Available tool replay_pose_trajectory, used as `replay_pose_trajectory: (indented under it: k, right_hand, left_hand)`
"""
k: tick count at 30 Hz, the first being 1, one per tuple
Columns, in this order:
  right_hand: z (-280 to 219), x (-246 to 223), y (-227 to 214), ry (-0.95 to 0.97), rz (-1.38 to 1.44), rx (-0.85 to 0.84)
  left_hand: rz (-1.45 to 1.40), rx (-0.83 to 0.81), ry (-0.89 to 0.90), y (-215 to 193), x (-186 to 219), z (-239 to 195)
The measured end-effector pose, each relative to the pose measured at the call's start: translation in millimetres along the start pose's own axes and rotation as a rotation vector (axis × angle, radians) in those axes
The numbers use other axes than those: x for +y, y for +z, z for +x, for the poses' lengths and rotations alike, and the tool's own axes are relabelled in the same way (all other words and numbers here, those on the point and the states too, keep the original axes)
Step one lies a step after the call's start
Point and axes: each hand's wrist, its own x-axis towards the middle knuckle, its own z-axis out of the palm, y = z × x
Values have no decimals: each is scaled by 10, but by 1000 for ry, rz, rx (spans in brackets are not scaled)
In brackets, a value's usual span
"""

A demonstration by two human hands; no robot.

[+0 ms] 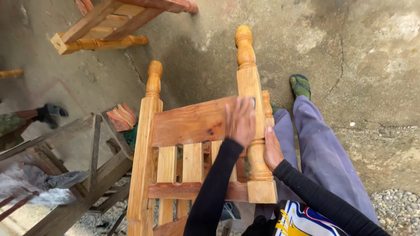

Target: The person sands the wooden chair with a sanding block, focusing on the seat slats, the backrest, and the turned legs. The person repositions the chair to access different sides and continues sanding the vertical supports and horizontal rails.

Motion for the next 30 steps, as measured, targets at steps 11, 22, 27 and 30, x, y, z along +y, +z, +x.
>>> replay_pose_trajectory:
  k: [11, 22, 27, 30]
  right_hand:
    - [-93, -363, 5, -10, 98, -46]
    - [-97, -396, -2, 63, 101, -57]
    - [-64, -395, -30, -23, 66, -42]
    - [-93, -455, 13, -18, 244, -84]
  left_hand:
    - [-5, -69, -94, 267, -504, 785]
    - [-6, -5, -154, -261, 340, -757]
    - [-44, -11, -226, -78, -77, 32]
    - [-168, 20, -218, -106, 31, -307]
